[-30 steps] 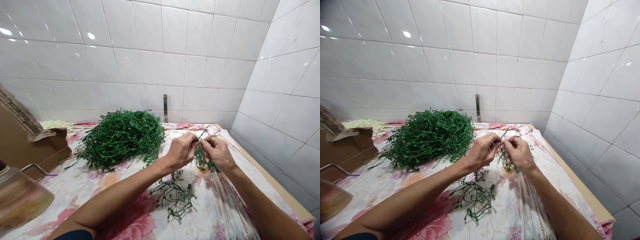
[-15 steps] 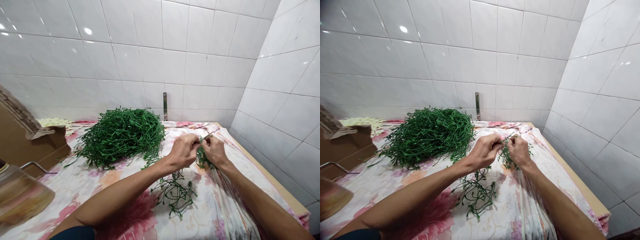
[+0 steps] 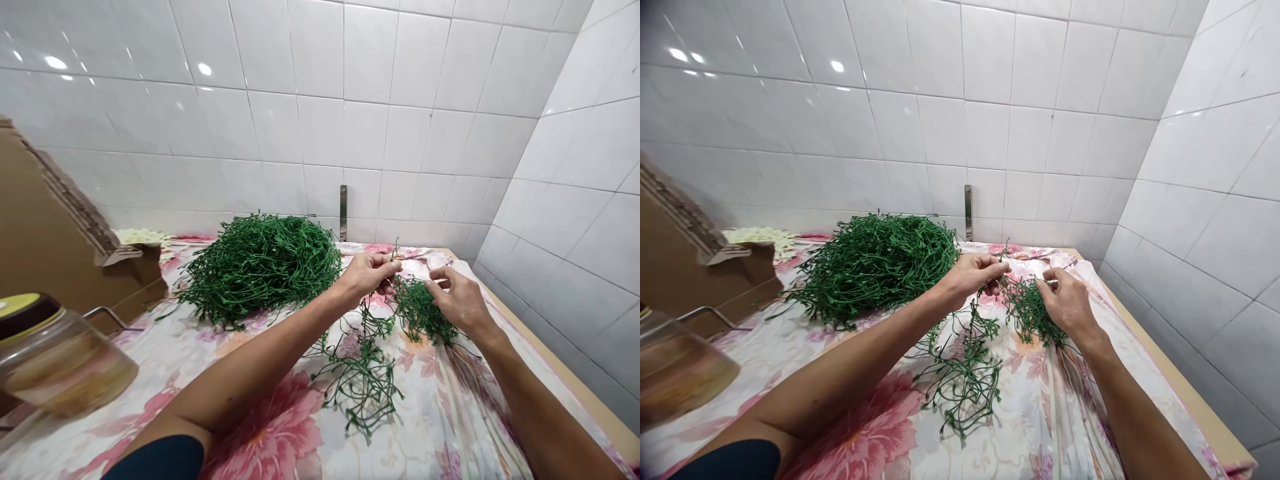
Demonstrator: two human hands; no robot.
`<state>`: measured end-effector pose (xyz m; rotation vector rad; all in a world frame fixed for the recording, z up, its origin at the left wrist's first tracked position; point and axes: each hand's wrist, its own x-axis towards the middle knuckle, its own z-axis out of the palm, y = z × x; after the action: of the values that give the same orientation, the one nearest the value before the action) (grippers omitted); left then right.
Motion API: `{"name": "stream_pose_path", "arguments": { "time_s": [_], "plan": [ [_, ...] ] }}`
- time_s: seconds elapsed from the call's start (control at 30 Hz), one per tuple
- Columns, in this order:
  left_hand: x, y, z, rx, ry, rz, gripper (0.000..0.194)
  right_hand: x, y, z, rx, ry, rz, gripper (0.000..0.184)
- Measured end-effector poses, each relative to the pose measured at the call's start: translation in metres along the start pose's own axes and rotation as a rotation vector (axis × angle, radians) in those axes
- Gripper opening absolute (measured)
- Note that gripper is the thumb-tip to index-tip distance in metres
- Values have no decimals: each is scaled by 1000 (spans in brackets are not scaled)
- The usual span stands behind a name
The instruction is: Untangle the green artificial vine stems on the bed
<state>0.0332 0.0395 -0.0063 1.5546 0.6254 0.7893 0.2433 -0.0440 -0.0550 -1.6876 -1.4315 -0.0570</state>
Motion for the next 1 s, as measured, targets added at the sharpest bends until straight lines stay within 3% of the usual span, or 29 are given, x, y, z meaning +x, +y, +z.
{"name": "stream_pose_path", "arguments": {
  "time_s": [0.13,0.33,0.4,0.57,0.67,0.83,1.0],
  "plan": [
    [0,-1,3,8,-11,-4,22,-6,-14,-4,119,112,-85,27],
    [-1,-10,9,80,-101,28,24,-16,-32,5,422,-219,-128,26],
    [-2,-11,10,192,-85,86,26,-17,-33,6,458,-259,-109,24],
    [-10,-8,7,679,67,386,38,-16,-32,4,409,-208,-80,22],
    [-13,-5,7,768,92,477,38,-14,-30,3,437,-210,-75,24],
    [-13,-3,8,712,63,461,37,-12,-29,3,416,-199,-52,26],
    [-10,-6,5,604,-16,362,27,-13,-30,5,387,-72,-89,25]
  ]
}}
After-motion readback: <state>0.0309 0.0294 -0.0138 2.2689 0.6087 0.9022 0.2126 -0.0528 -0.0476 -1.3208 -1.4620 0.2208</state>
